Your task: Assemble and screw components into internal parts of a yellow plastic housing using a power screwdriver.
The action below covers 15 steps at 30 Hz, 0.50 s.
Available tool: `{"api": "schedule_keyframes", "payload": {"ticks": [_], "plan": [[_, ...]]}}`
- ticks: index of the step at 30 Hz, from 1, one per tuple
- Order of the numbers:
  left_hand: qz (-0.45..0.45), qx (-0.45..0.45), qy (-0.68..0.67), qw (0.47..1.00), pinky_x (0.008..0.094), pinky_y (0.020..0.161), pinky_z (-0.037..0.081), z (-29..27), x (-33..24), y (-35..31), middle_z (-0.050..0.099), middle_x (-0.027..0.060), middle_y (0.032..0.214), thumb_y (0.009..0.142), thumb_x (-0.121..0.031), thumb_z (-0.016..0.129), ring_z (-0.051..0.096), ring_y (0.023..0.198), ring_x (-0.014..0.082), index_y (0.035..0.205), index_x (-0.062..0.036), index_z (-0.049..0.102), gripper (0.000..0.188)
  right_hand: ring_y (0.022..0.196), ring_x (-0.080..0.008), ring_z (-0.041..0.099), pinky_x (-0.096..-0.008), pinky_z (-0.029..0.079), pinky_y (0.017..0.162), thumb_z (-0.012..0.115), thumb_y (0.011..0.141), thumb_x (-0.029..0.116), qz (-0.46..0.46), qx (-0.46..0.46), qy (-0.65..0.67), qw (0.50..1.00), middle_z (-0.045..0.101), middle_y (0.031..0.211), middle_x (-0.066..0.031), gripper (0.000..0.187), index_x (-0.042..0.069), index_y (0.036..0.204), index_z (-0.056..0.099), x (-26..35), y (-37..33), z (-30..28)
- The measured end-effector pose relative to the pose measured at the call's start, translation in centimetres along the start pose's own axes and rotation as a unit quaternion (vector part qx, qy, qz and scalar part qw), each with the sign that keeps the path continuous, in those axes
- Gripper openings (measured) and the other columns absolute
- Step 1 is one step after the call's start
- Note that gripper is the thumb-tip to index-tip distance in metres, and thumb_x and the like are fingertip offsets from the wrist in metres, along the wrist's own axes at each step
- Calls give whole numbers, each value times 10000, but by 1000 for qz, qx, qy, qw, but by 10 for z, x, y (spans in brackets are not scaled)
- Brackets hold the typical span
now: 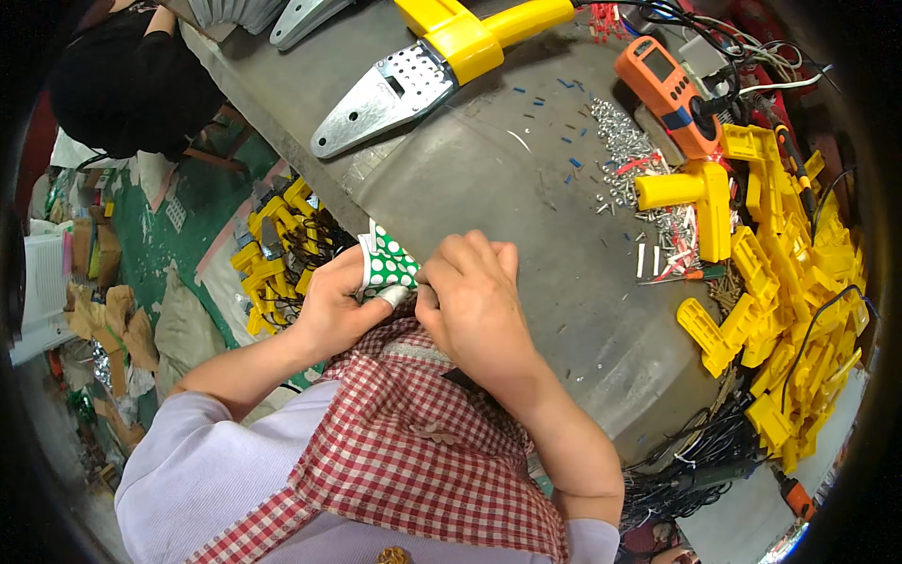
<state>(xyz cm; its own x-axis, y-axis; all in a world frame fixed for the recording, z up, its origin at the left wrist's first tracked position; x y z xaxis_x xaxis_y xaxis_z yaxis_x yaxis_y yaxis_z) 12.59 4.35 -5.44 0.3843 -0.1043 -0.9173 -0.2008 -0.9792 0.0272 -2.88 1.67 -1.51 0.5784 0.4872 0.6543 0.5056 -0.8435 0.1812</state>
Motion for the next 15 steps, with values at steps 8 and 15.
{"api": "schedule_keyframes", "payload": {"ticks": [8,15], "plan": [[-14,295,466,834,376,773,473,-46,135,-94,591,112,958,745,-133,581,552,995,271,920,-50,632,200,800,-239,539,-327,412,725,644,706,55,82,33,126,988,547,779,-68,77,40,780,630,-19,21,-37],[29,130,153,979,421,759,473,-65,0,32,577,194,955,730,-99,642,562,875,374,905,-14,557,212,773,-282,584,-352,465,692,654,723,108,41,-151,39,987,586,779,-122,132,4,801,633,-76,111,-87]]}}
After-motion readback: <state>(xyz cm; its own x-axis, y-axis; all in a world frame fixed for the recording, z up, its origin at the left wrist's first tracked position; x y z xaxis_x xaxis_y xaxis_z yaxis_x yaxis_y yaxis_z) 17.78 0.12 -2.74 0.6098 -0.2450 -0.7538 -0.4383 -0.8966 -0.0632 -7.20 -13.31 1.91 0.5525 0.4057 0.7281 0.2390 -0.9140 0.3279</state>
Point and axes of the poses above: each hand's wrist, its own y-axis towards the middle knuckle, its own z-axis out of the palm, x = y × z, the point moved 4 cm from there along y, towards the middle knuckle
